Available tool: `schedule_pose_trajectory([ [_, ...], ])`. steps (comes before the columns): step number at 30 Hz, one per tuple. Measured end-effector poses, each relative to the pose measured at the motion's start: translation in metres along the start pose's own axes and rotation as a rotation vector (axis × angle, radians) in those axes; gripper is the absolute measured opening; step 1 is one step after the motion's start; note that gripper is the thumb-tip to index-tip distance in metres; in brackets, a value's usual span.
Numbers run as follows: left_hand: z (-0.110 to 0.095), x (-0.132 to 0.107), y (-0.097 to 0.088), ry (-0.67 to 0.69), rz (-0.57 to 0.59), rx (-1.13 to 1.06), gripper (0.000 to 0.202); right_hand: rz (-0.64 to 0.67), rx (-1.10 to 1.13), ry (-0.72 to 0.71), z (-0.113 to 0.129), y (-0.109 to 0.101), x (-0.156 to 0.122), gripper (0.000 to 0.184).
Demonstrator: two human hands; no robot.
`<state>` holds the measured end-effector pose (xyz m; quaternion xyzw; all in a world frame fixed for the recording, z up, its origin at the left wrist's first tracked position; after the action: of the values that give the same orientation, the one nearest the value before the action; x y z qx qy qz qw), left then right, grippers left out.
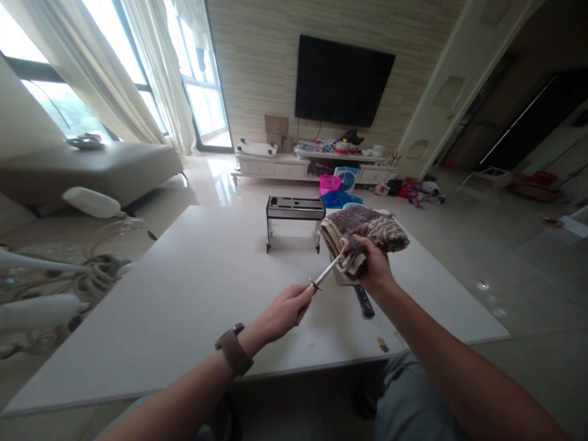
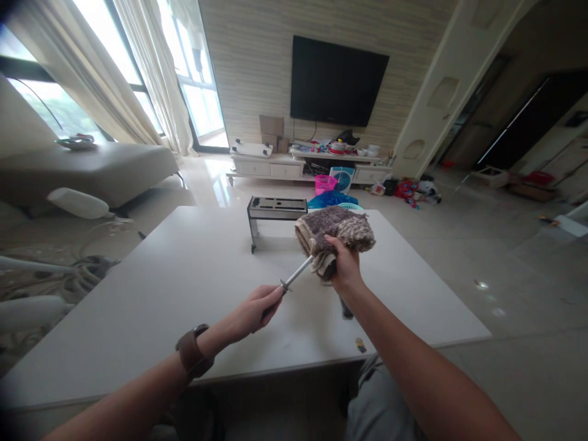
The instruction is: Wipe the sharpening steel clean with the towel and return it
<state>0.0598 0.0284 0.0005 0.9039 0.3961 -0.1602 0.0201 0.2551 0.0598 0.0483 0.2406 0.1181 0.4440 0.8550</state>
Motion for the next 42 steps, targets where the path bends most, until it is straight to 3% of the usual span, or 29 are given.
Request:
schedule_pose_trajectory([
  [5,-0.002,-0.002,0.000,0.004,-0.013,-0.012,0.051,0.001,-0.013,0.007,0.000,0.003,-0.009,0.026],
  [9,0.001,0.002,0.000,0.023,0.003,-0.090,0.050,0.117,-0.086,0.091,-0.023,0.018,-0.042,0.037],
  [14,0.010,0.004,-0.002,0.022,-0.005,-0.204,0.048,0.240,-0.188,0.210,-0.049,0.028,-0.072,0.038],
  [29,0.025,0.011,0.006,-0.020,0.070,-0.288,0.045,0.237,-0.218,0.294,-0.059,0.020,-0.070,0.039],
  [42,0.018,0.002,0.011,-0.050,0.106,-0.379,0.041,0.265,-0.236,0.333,-0.060,0.024,-0.074,0.033],
])
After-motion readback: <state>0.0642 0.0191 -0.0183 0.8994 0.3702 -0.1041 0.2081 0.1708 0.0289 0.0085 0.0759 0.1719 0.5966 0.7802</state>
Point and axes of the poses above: each hand's wrist, its own x-axis towards the middle knuckle, its own y-axis out of the palm, z = x × y, the point moved 9 cm from there along x, towards the middle knuckle, and after that the axes turned 9 degrees about -y, right-handed, at the moved point
